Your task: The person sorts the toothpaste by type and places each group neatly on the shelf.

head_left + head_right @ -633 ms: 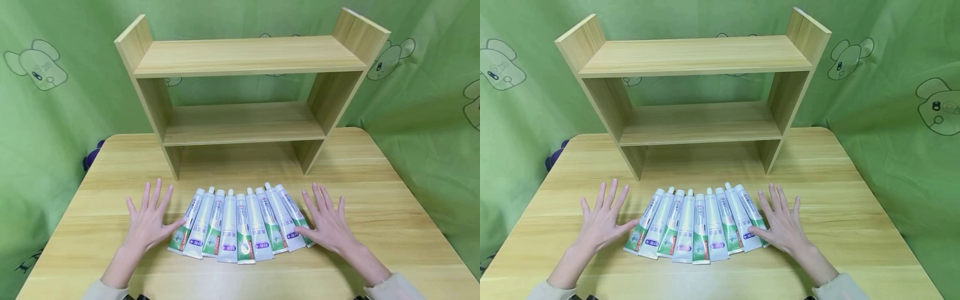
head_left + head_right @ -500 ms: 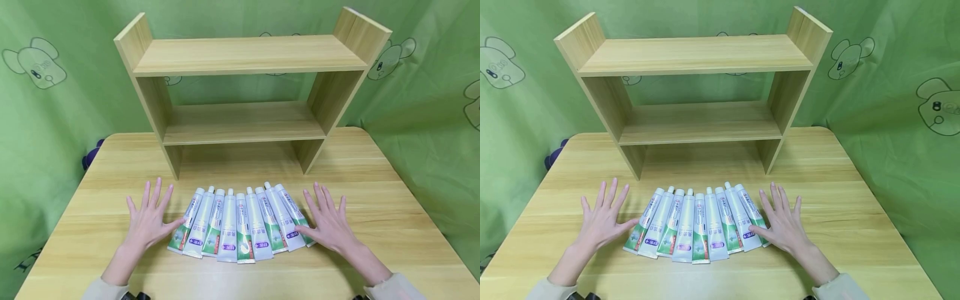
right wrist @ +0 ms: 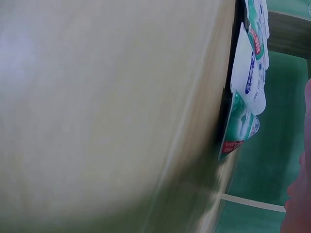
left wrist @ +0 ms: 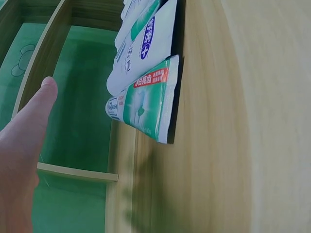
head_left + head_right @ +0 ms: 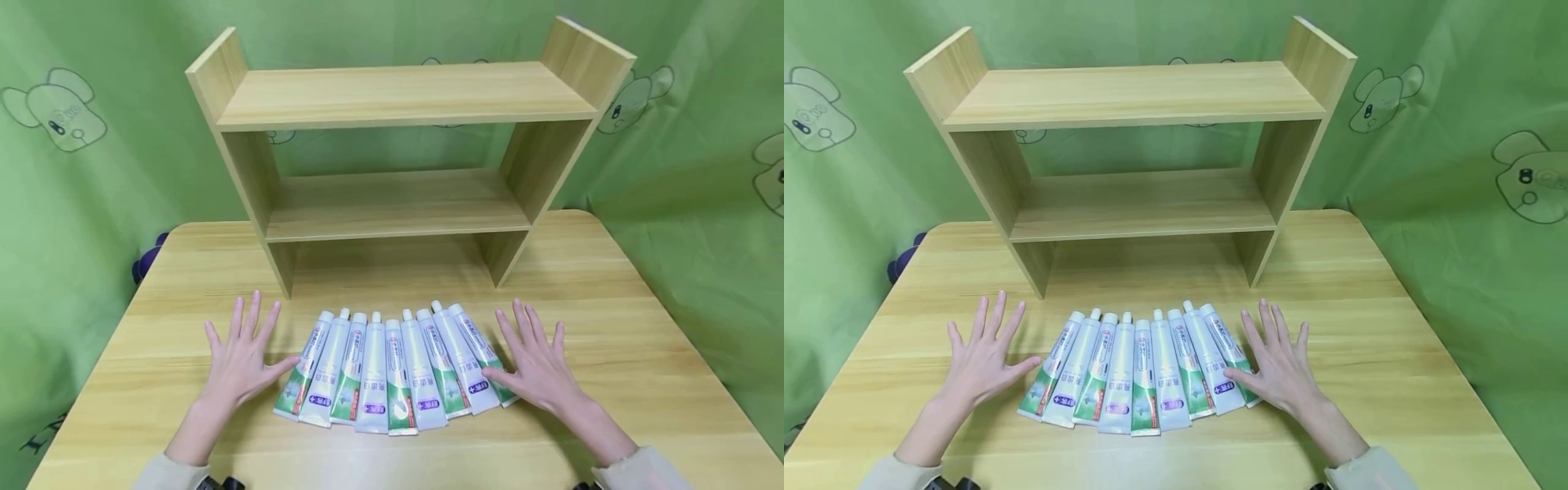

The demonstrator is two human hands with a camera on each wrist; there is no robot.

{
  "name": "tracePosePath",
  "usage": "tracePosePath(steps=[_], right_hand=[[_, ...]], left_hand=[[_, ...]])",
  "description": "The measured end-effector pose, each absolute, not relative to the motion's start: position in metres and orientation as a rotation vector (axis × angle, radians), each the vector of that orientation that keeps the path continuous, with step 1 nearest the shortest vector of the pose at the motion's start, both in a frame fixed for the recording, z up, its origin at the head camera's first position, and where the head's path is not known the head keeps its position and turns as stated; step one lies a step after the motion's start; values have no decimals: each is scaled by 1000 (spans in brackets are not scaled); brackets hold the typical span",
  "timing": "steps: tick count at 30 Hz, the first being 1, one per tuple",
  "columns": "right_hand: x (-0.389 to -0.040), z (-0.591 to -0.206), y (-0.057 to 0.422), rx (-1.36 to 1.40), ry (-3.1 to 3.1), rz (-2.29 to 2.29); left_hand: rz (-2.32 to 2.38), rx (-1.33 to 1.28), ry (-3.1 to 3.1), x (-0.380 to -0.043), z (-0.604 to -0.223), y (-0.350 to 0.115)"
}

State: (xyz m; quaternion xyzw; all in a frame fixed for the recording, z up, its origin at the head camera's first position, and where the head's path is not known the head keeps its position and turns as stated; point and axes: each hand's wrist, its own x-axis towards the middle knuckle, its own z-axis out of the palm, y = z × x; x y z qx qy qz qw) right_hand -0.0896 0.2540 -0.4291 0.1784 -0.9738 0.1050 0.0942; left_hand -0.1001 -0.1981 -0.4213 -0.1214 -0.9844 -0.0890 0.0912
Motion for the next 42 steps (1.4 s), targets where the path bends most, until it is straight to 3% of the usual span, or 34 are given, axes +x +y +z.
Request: tracePosePath(steps=[12,42], right_hand=[[-96,-431,250,542,-2907,306],[-99,-441,255,605,-2985,413]], left_hand=[[-280,-338,-2920,-110,-422,-210],[-759,-527,-2492,-187,-369,-224]])
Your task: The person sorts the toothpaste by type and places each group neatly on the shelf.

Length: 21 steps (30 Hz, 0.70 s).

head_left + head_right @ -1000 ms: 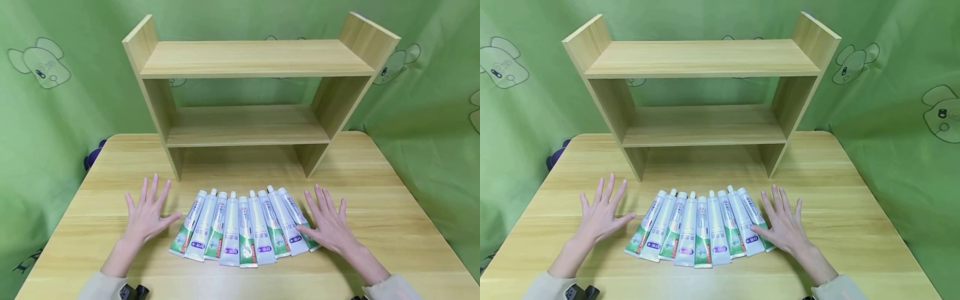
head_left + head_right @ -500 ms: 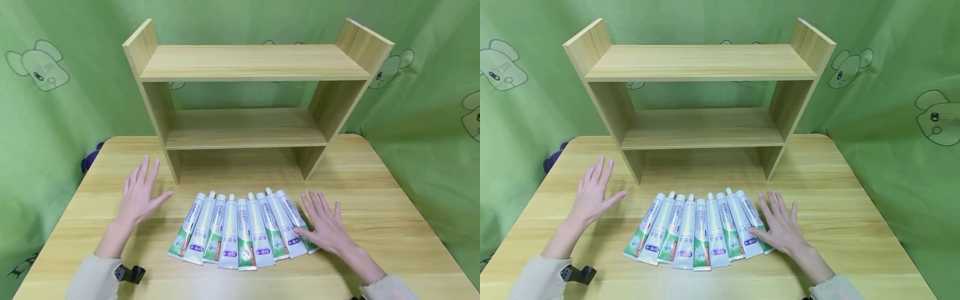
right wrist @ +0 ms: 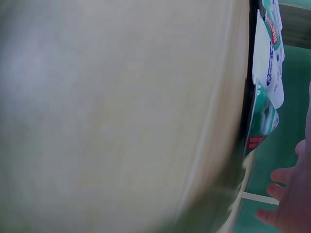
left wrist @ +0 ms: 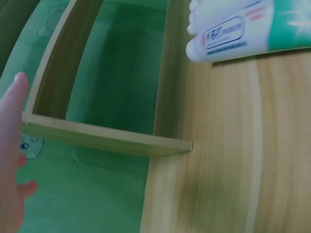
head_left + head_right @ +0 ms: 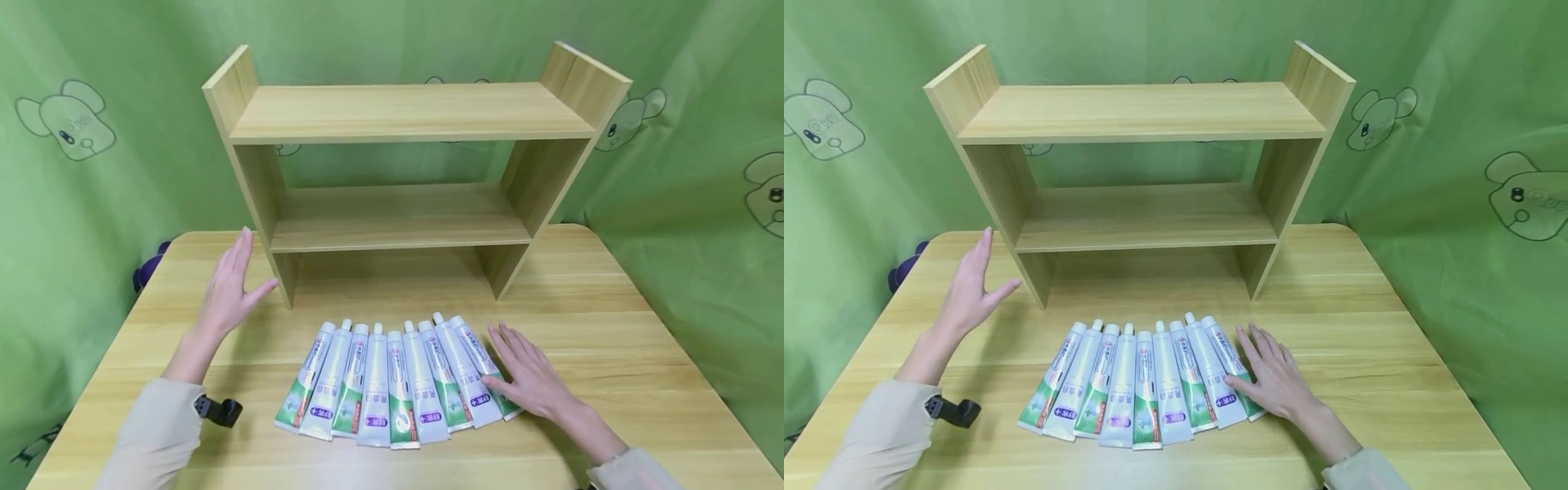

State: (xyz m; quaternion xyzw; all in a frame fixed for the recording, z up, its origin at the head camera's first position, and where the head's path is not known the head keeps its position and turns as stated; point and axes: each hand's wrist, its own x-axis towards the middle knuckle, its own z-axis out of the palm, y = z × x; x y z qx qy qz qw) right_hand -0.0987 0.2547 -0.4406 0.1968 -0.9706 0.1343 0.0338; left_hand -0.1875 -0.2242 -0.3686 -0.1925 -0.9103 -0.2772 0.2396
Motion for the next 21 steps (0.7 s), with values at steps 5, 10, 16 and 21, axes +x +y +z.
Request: tracePosePath(steps=[5,10,16,21], right_hand=[[-100,-445,258,573,-2978,486],[-103,-447,259,521,-3015,540],[-103,-446,256,535,-3053,521],[-103,-444,253,537,-3055,539]], left_hand=[[-899,-534,-2459,-198,-370,-224],[-911,-575,-2361,-204,-372,-221],[-920,-642,-2231,-212,-369,-219],[-893,-623,-2232,-218,-364,-216]])
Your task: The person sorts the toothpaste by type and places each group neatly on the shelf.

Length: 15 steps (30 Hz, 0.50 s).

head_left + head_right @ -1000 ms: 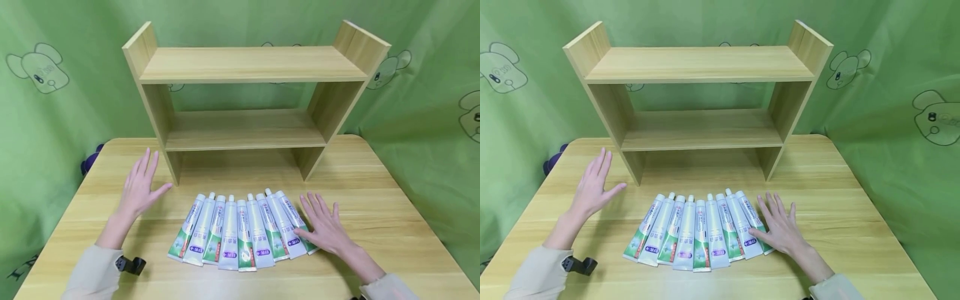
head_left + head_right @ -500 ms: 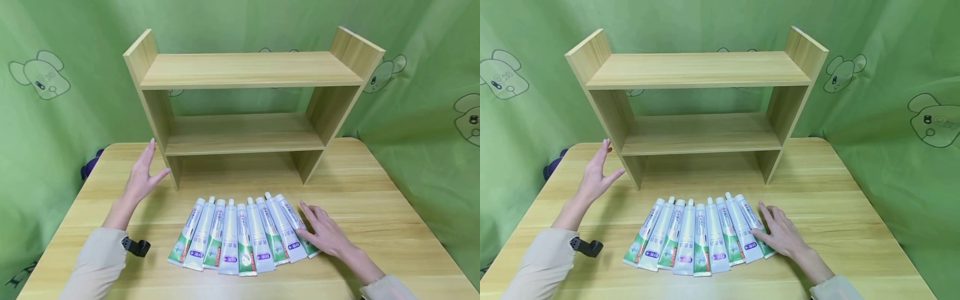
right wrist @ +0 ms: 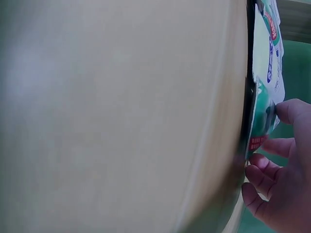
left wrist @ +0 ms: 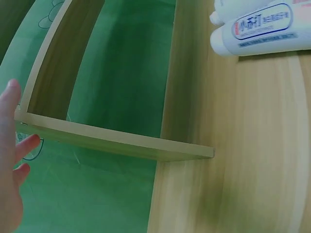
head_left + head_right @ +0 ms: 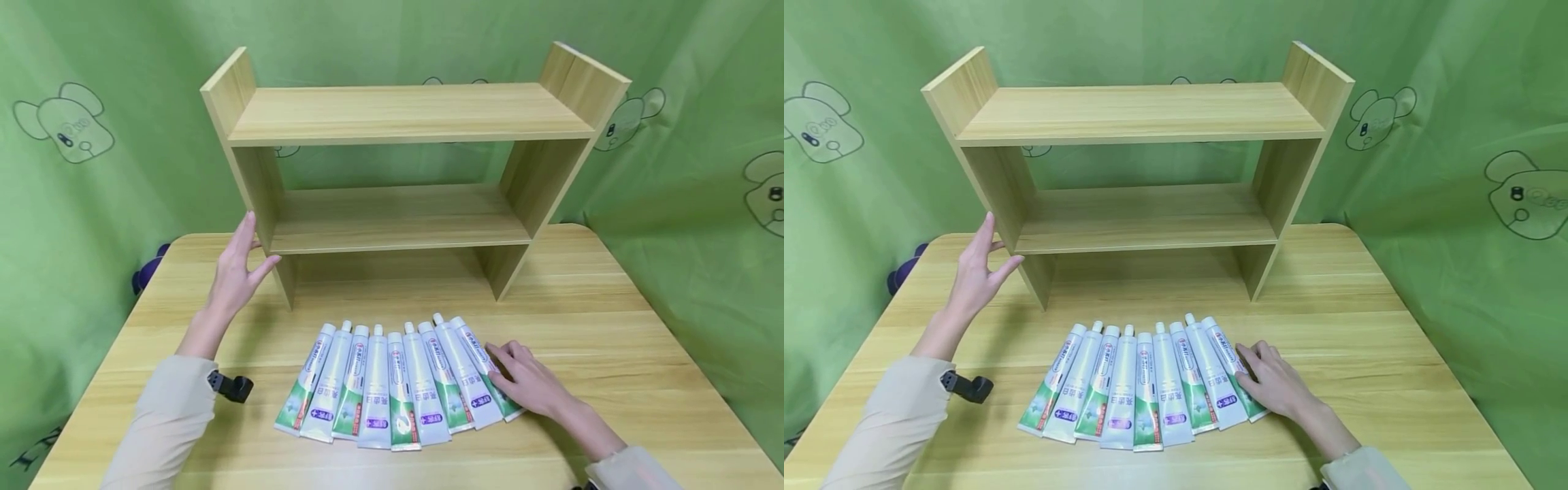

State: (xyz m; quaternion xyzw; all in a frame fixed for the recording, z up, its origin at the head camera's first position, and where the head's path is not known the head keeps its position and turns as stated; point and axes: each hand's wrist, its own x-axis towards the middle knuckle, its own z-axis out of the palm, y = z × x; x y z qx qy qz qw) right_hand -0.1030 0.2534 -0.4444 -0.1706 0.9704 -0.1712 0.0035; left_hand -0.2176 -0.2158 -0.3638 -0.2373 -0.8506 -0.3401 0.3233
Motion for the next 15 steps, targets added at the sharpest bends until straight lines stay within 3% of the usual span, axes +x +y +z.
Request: tracePosePath(steps=[15], right_hand=[[-102,-431,255,-503,2792,-713]], left_hand=[[-892,-610,-2221,-225,-367,-214]])
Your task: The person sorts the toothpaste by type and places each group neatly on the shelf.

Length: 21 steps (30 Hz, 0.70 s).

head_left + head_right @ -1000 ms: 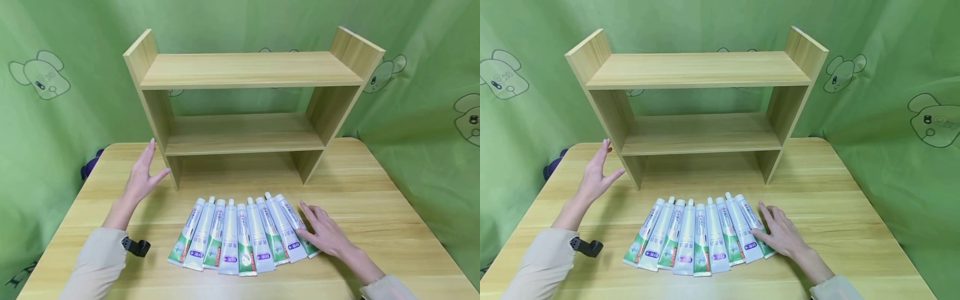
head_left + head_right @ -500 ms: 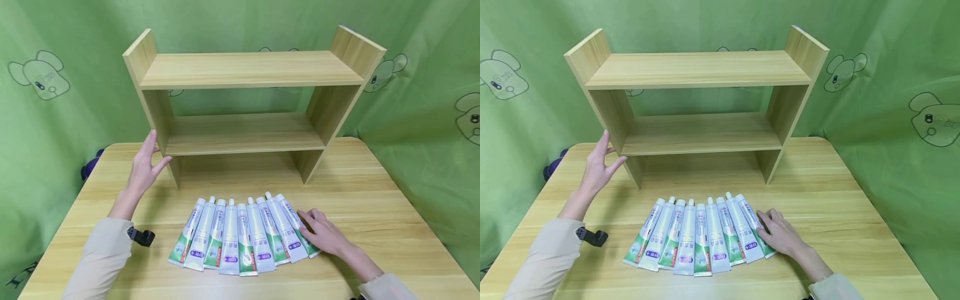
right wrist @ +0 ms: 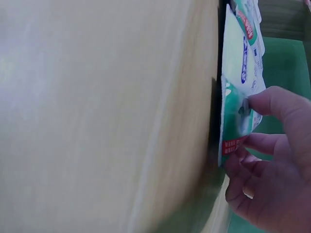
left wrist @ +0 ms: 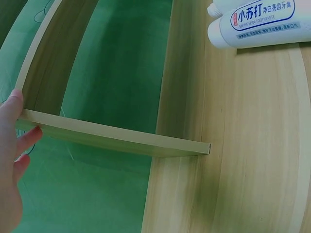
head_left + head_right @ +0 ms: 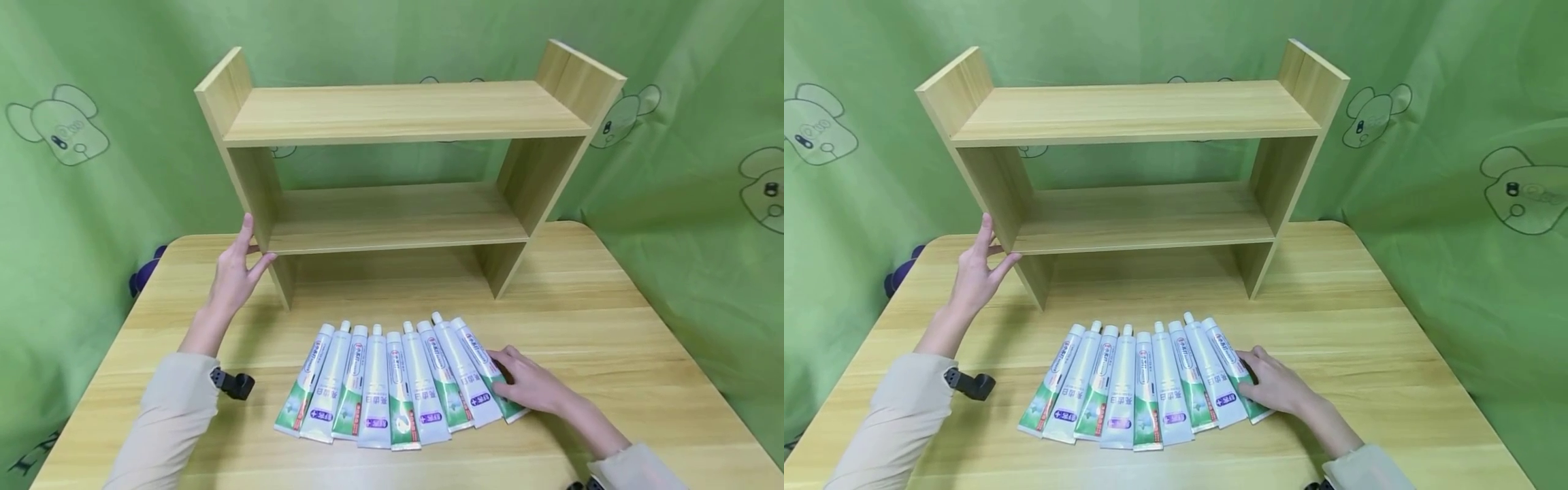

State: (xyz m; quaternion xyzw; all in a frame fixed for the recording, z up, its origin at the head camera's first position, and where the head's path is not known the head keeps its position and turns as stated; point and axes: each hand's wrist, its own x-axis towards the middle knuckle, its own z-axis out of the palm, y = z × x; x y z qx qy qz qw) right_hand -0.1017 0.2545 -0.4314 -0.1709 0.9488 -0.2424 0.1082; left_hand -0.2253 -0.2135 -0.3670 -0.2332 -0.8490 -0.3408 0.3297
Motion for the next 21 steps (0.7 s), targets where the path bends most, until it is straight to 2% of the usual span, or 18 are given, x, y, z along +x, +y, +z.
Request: tracePosePath(steps=[21], right_hand=[[-90,-429,257,-480,2656,-930]], left_hand=[[-896,-597,-2257,-224,-366,-214]])
